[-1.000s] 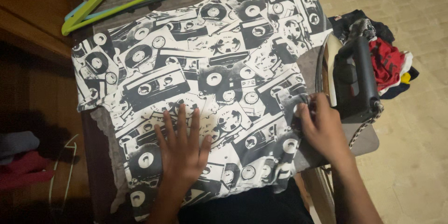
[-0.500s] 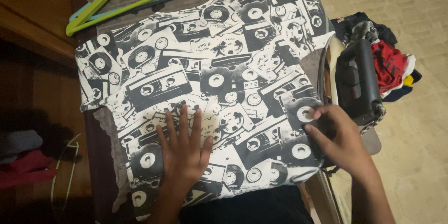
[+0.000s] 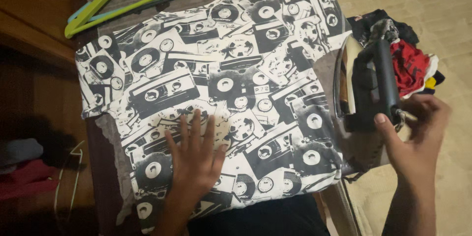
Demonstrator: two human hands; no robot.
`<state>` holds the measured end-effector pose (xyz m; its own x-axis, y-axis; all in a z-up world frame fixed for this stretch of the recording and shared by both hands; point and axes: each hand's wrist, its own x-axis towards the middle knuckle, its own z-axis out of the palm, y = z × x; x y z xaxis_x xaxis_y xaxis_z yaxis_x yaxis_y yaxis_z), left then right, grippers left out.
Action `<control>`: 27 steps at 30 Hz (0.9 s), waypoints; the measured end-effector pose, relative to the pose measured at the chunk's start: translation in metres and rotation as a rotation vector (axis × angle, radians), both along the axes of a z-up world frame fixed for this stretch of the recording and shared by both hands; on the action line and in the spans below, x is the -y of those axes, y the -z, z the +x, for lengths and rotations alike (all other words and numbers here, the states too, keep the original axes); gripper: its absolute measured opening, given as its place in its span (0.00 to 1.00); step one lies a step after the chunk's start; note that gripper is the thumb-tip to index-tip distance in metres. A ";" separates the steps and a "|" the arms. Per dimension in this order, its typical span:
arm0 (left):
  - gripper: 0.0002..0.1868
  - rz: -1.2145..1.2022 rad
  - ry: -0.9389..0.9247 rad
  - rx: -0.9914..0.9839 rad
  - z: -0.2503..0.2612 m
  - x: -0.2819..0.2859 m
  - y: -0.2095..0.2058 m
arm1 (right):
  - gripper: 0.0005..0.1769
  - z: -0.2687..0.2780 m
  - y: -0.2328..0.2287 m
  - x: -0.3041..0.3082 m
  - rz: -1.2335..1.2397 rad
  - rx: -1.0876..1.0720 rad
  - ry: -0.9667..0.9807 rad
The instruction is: The person irons a patterned t-shirt on an ironing board. They smooth the fabric with one hand while moving the iron with the other, then flip the shirt to iron the other side.
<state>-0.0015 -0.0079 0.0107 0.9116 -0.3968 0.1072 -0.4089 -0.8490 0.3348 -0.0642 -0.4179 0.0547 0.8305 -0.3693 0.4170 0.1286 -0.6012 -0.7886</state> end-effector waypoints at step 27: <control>0.39 0.075 0.238 0.044 0.067 0.076 -0.008 | 0.18 -0.042 0.012 0.021 0.202 -0.002 -0.314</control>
